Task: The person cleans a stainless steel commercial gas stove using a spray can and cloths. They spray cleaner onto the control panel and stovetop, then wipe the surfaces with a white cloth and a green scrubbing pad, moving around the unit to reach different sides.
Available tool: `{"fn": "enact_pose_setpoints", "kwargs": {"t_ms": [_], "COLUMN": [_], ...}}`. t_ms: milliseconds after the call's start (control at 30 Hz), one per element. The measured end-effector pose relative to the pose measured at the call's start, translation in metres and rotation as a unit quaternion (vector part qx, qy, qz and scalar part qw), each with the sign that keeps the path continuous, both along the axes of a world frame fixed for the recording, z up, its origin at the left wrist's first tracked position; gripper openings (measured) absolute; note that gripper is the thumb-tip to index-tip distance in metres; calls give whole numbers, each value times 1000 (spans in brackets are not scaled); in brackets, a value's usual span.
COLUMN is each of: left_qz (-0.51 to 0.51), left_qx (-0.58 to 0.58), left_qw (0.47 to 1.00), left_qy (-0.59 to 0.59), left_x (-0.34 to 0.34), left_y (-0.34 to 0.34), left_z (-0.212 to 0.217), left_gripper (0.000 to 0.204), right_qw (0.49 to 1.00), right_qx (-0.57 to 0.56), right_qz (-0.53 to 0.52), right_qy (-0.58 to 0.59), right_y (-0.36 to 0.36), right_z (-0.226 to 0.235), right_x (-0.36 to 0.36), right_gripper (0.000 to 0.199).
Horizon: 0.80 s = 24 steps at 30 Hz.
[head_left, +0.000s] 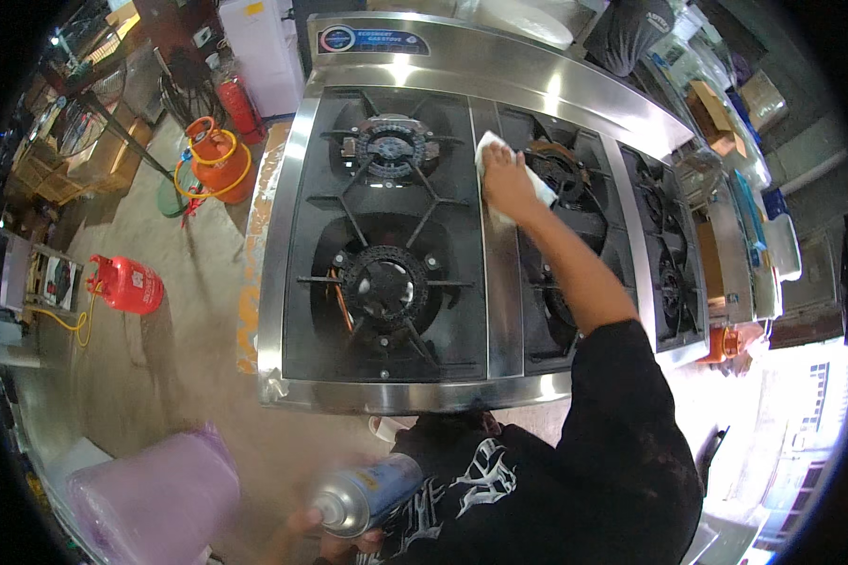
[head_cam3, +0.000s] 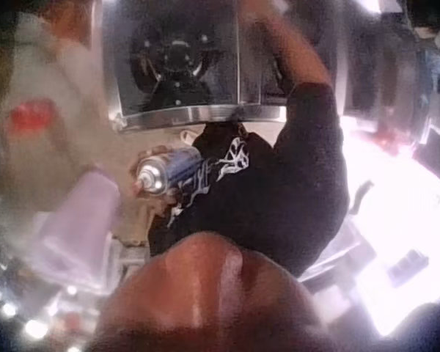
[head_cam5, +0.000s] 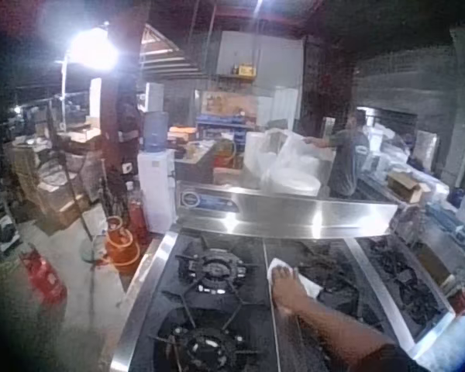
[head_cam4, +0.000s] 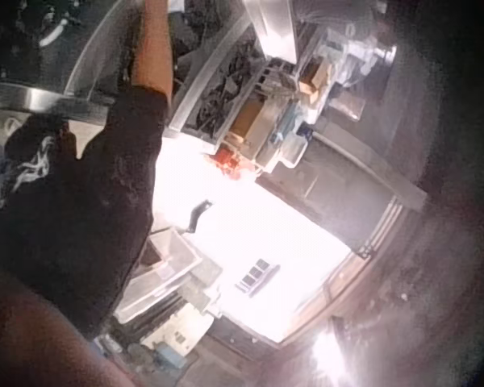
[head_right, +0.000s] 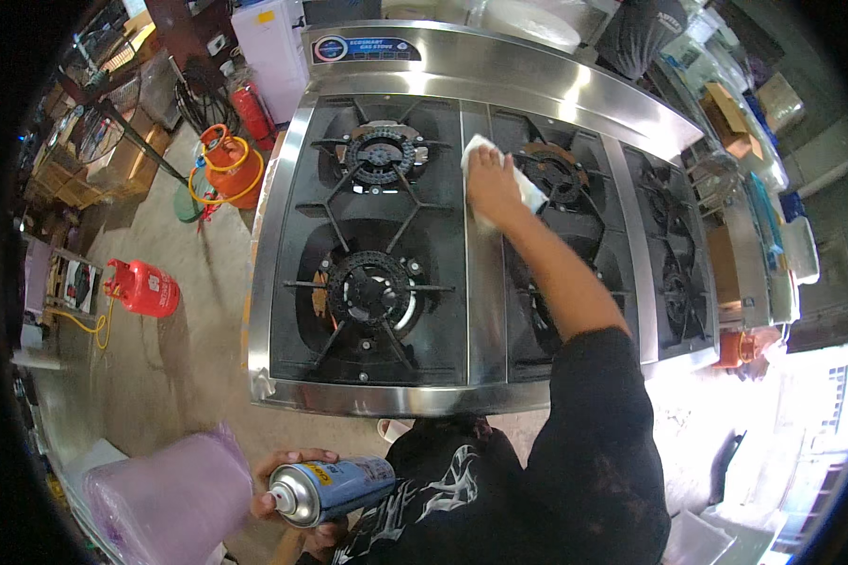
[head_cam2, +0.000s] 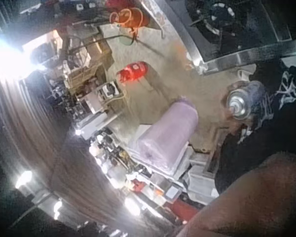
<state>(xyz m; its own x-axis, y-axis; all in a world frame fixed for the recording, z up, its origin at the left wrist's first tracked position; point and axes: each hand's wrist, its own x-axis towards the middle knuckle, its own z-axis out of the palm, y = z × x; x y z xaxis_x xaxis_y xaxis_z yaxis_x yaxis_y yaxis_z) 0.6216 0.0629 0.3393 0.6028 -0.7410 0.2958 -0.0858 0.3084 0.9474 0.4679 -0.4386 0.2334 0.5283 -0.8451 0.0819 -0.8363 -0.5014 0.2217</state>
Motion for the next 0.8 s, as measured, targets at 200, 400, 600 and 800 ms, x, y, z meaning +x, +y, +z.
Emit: {"fn": "enact_pose_setpoints", "kwargs": {"t_ms": [200,400,600,800], "left_qz": [140,73,10,-27], "left_qx": [-89,-91,-98,-99], "left_qw": [982,992,995,995], "left_qy": [-86,-54,-28,-8], "left_x": [-5,2,2,-5], "left_y": [-58,-48,-18,3], "left_z": [10,3,-3,-13], "left_gripper": [83,82,81,80], "right_qw": [998,995,998,987], "right_qx": [59,93,11,81], "right_qz": [15,-7,66,74], "right_qy": [-10,-32,-15,-119], "right_y": [-139,-137,54,284], "right_z": [13,24,28,48], "right_x": [22,26,-6,-60], "right_gripper": [51,55,55,53]}}
